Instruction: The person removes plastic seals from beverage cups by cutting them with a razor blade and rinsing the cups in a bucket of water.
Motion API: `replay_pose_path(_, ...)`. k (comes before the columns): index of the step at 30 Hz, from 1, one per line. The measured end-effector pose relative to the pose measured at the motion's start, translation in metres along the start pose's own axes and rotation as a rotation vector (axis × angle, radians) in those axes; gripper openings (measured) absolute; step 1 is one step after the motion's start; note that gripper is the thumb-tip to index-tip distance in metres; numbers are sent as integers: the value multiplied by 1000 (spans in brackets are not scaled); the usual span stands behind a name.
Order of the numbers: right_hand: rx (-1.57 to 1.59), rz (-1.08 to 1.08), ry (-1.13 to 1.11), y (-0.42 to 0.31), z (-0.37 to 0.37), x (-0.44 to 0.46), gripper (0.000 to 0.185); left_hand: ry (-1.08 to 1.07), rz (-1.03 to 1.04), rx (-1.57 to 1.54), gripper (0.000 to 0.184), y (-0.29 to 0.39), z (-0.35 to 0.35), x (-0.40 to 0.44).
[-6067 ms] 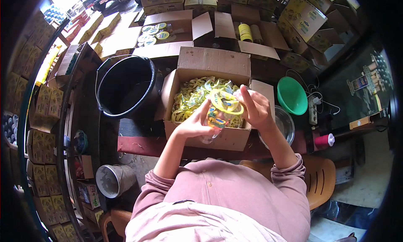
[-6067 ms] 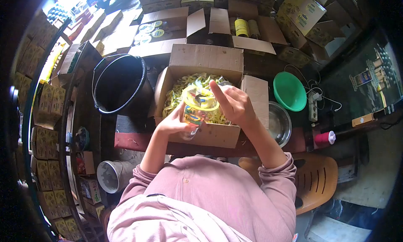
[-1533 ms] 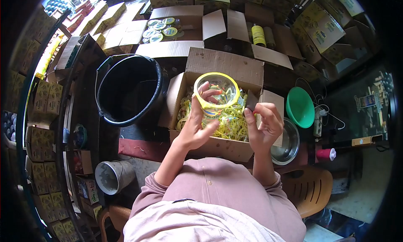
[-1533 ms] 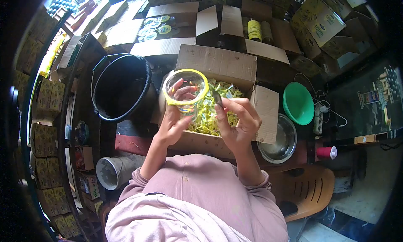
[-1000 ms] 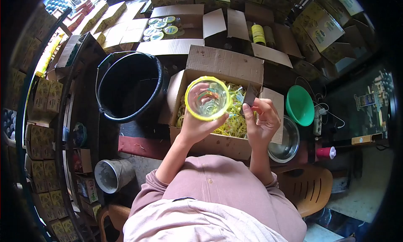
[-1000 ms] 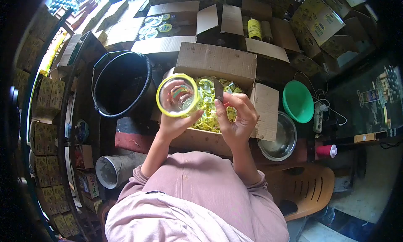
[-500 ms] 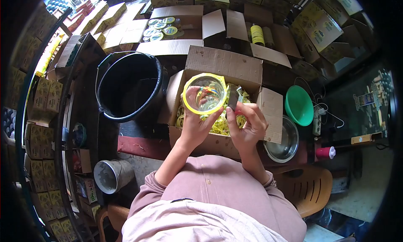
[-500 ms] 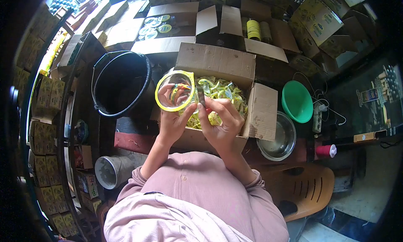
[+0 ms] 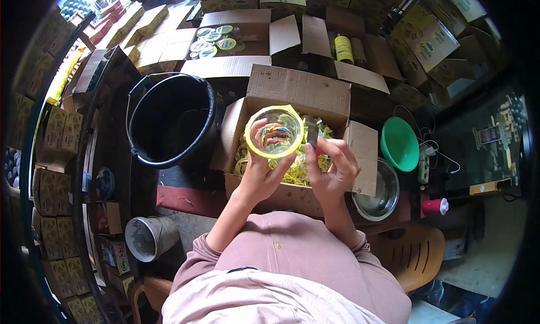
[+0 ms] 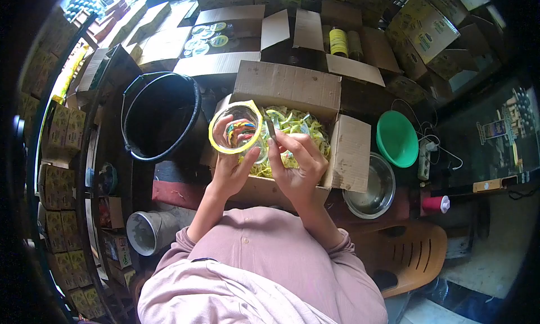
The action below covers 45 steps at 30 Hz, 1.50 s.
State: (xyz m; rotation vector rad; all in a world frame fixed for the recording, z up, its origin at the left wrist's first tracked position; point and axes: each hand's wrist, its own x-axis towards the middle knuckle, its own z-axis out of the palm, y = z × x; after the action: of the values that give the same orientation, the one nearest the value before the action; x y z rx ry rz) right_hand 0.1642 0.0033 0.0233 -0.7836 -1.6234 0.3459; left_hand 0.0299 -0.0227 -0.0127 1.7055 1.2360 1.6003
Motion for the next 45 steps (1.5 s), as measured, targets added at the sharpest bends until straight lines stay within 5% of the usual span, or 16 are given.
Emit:
replay_pose_path(24,-109,-34,48,10,7,9,29,-83,74,195,73,-13,0,2)
replay_pose_path(39,-135,-83,-4,13,2,15,28,-208,-16,63,70,-7,-11,6)
replay_pose_path(42,-74,-27,-46,16,-1,16,26,-234,84,112,72,-8,-8,3)
replay_pose_path(45,28,81,-2,16,0,16,23,-243,-33,-74,74,-4,-4,3)
